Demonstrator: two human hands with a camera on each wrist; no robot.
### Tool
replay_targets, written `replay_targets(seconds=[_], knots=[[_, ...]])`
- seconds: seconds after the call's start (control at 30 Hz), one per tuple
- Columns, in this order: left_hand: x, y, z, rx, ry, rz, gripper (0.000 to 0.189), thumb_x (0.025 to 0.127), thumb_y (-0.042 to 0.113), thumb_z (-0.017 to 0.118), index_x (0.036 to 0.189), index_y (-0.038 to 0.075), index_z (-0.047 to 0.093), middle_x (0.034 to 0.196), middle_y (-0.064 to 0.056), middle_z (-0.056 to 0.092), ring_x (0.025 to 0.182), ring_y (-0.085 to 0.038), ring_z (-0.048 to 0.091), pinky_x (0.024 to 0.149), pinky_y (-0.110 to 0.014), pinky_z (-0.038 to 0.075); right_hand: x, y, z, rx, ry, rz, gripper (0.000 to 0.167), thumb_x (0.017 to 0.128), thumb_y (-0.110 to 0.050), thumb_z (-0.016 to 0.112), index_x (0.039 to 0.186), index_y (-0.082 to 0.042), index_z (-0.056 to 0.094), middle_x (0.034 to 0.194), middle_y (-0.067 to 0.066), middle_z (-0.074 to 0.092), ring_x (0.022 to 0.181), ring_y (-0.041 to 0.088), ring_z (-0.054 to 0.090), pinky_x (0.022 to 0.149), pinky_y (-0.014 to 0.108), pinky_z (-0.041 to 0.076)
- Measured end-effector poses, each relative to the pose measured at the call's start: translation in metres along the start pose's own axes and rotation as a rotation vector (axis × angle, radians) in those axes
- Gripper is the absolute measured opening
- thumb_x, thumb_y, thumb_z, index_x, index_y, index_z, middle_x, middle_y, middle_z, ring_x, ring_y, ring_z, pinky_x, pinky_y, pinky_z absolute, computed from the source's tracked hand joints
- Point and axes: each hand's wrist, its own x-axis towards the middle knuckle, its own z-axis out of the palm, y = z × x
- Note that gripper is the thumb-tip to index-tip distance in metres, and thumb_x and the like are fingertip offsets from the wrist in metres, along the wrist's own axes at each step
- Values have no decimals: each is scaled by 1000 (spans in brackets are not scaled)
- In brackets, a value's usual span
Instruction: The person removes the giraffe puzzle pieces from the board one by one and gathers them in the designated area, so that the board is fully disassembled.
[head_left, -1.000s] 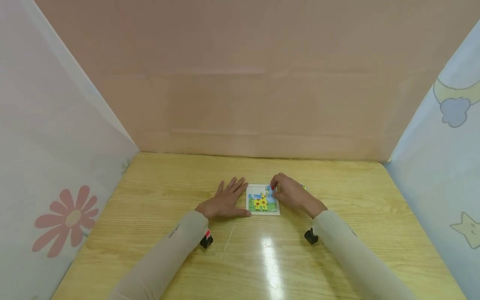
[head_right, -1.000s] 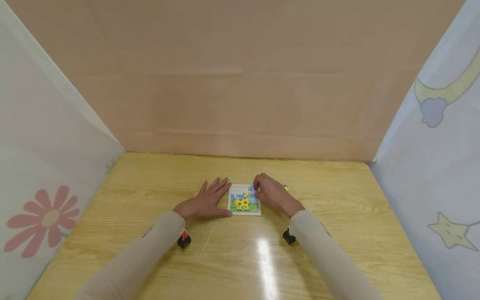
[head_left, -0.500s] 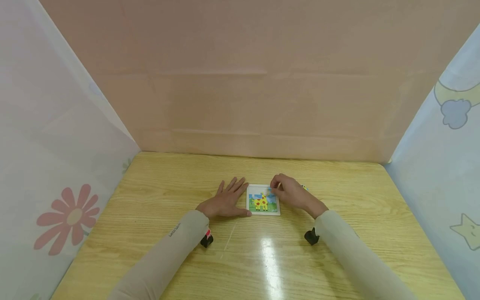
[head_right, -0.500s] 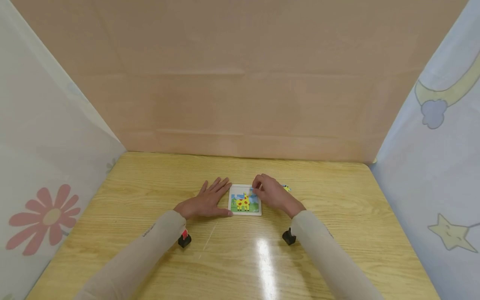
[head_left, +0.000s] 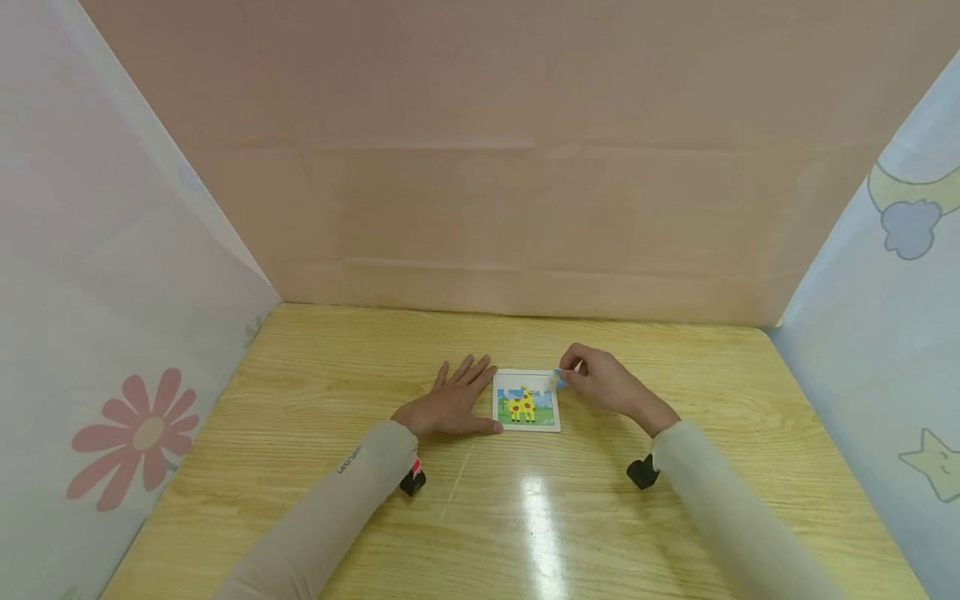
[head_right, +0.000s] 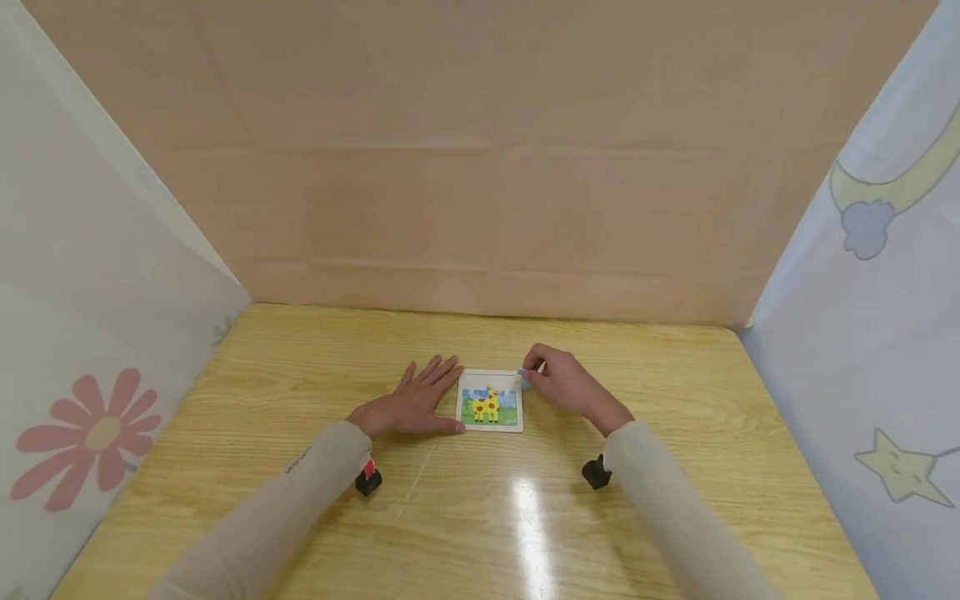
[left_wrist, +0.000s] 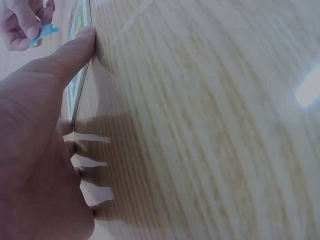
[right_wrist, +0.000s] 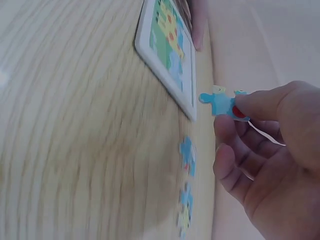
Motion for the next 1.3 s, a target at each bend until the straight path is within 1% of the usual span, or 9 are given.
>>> replay_targets(seconds=[0.07, 0.23, 0.3, 0.4, 0.5, 0.73, 0.97, 1.17, 1.3], knots=[[-1, 1, 0, 1, -2, -1, 104, 99, 63, 65, 174, 17, 9, 183, -3, -3, 170, -30, -9, 134, -66, -8, -4, 3, -6, 2, 14, 4, 15, 110, -18, 59, 117, -6, 64, 97, 15, 68, 79, 22, 62, 62, 28, 50], [-3, 2, -1, 0, -1, 1, 104, 100, 63, 65, 174, 16, 9, 183, -4, -3, 170, -32, -9, 134, -66, -8, -12, 12, -21, -17, 73, 2, 22, 110, -17, 58, 125, -2, 66, 106, 16, 69, 77, 22, 59, 61, 28, 48], [-3, 2, -1, 1, 3, 4, 104, 100, 62, 65, 174, 15, 9, 183, -5, -2, 170, -32, -9, 134, -66, -7, -16, 17, -27, -16, 80, 9, 24, 110, -17, 58, 126, 0, 66, 108, 17, 69, 79, 24, 59, 63, 29, 52], [-3, 2, 0, 5, 8, 8, 104, 100, 62, 64, 174, 15, 9, 183, -5, -2, 170, -33, -9, 134, -66, -7, -23, 25, -35, -8, 80, 22, 26, 110, -15, 58, 128, 2, 65, 107, 17, 70, 84, 29, 65, 69, 33, 59], [-3, 1, 0, 12, 9, 10, 104, 100, 63, 64, 174, 15, 9, 183, -5, -3, 170, -32, -9, 134, -66, -7, -31, 32, -41, -7, 83, 36, 26, 110, -15, 58, 128, 2, 65, 104, 16, 70, 87, 31, 67, 72, 35, 61], [-1, 1, 1, 4, 10, 4, 104, 99, 63, 65, 174, 16, 9, 183, -4, -3, 170, -31, -9, 134, -65, -8, -43, 44, -51, -20, 88, 82, 27, 111, -20, 58, 127, 0, 65, 101, 16, 70, 86, 26, 66, 74, 35, 60], [1, 0, 1, 5, 5, -4, 105, 99, 65, 64, 174, 18, 7, 183, -2, -5, 170, -29, -10, 134, -64, -10, -49, 57, -61, -16, 102, 120, 28, 112, -20, 58, 129, 2, 63, 109, 18, 69, 89, 27, 69, 76, 37, 62], [3, -1, 2, 11, 2, -20, 105, 99, 65, 64, 174, 19, 8, 183, -1, -4, 170, -29, -10, 134, -64, -8, -52, 69, -64, -13, 99, 147, 26, 111, -17, 57, 127, 4, 62, 113, 21, 66, 81, 26, 66, 67, 33, 57], [2, 1, 0, 9, 1, -21, 105, 99, 65, 64, 174, 19, 9, 183, -1, -3, 170, -29, -9, 134, -64, -8, -51, 76, -61, -36, 106, 157, 23, 111, -17, 58, 122, 2, 65, 112, 20, 68, 78, 18, 61, 65, 28, 52]])
